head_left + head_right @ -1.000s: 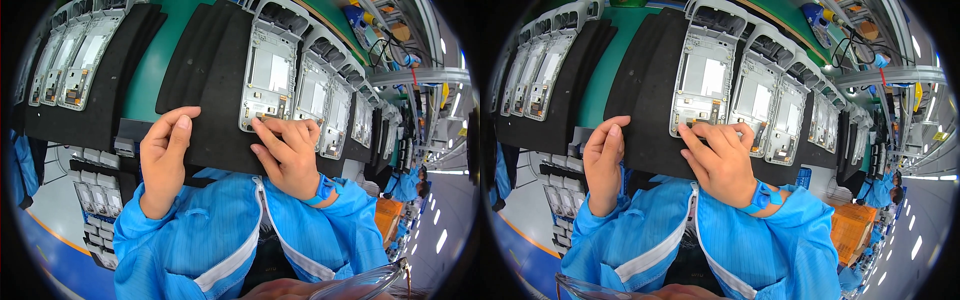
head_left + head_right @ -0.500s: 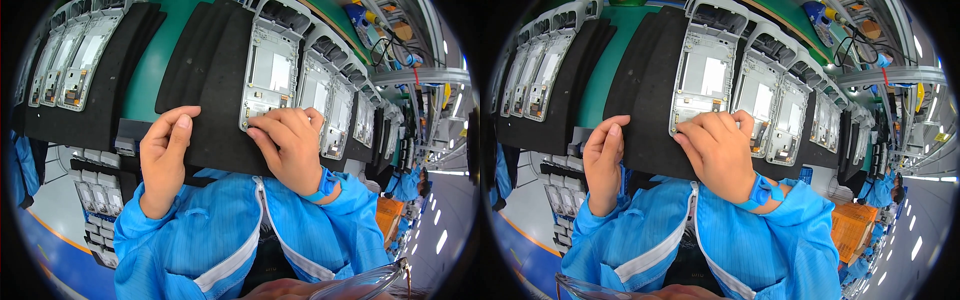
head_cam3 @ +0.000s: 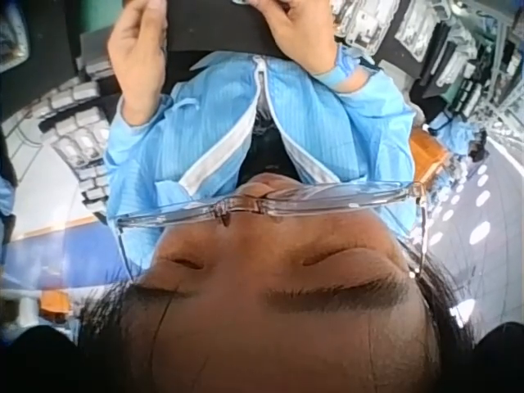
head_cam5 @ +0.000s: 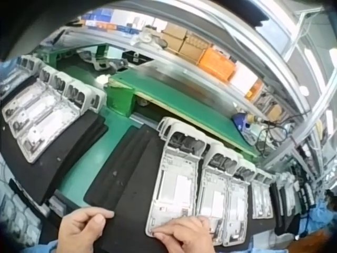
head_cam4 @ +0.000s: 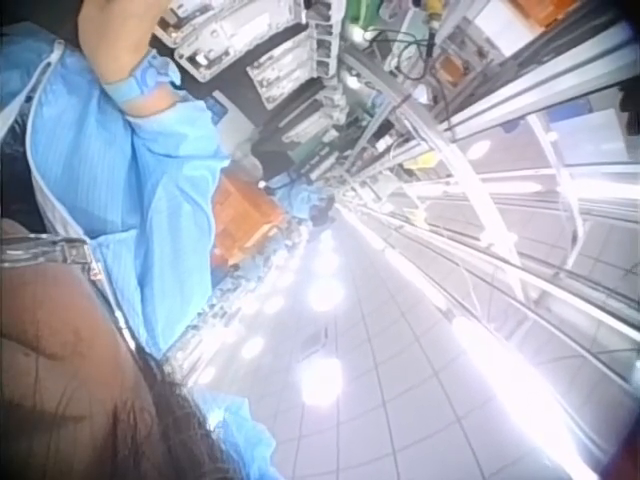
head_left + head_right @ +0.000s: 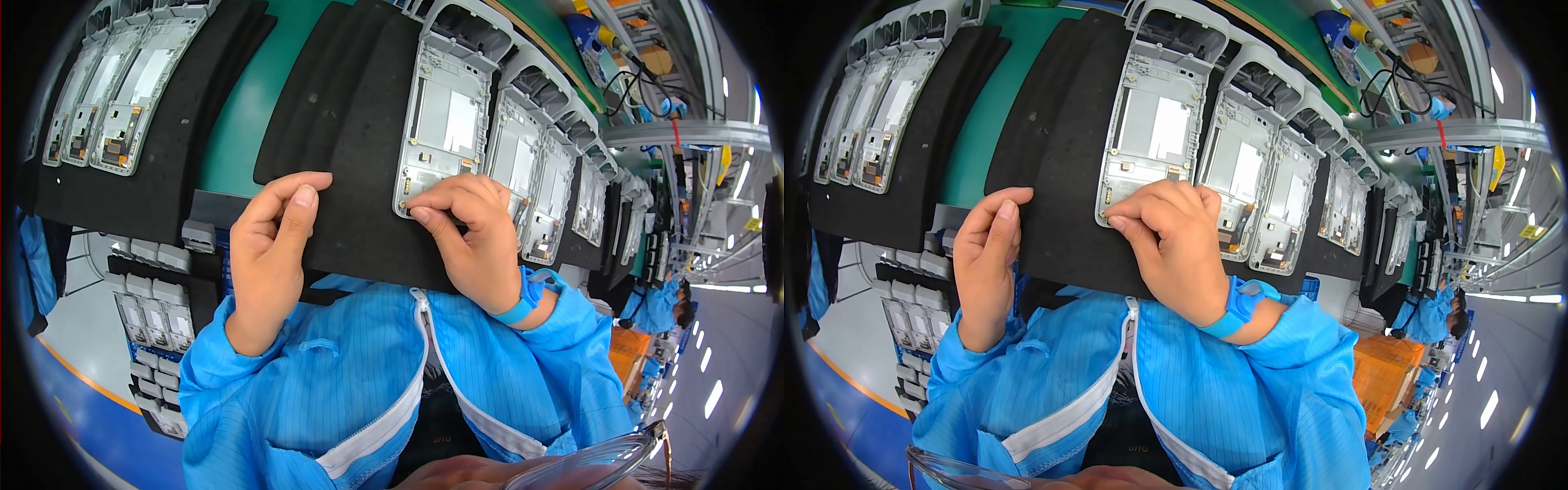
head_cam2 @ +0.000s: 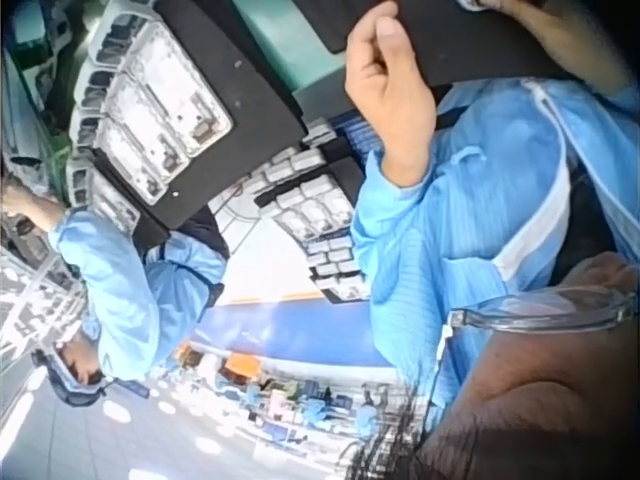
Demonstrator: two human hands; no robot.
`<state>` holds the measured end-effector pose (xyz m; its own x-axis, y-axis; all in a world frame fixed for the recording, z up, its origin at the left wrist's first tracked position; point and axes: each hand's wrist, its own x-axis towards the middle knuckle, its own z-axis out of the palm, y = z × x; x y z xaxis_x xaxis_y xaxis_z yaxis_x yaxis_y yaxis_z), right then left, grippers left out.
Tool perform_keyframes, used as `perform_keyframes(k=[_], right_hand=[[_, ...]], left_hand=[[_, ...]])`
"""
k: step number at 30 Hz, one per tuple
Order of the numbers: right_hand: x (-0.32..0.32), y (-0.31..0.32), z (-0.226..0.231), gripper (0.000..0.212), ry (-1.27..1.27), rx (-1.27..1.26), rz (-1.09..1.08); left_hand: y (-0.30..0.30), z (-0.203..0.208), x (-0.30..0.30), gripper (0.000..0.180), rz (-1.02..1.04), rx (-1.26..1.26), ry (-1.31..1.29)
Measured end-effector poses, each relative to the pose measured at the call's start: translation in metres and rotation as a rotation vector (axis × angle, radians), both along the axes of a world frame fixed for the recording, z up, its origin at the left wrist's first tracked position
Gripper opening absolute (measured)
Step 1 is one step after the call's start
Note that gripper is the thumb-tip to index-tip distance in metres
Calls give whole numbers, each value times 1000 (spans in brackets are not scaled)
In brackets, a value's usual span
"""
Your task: Soldering and assembling electronic components into handheld device housings on a factory production line.
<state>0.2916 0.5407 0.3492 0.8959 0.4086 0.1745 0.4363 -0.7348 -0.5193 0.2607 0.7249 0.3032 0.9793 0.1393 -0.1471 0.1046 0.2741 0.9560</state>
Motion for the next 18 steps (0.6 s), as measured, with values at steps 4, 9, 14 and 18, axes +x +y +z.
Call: perform_keyframes(k=[4,9,14,18], right_hand=[[-1,0,-3,4,-35,24,-18],[0,3,2,6,-174,-93,42],[-7,10,10,11,-272,-286,111],[-29,7,7,27,-405,-453,87]], left_hand=[[1,0,1,22,-9,-7,15],[0,0,2,22,-10,-8,7],[0,-2,-1,22,1,6,-2],[-3,5,-1,22,-23,-8,21]])
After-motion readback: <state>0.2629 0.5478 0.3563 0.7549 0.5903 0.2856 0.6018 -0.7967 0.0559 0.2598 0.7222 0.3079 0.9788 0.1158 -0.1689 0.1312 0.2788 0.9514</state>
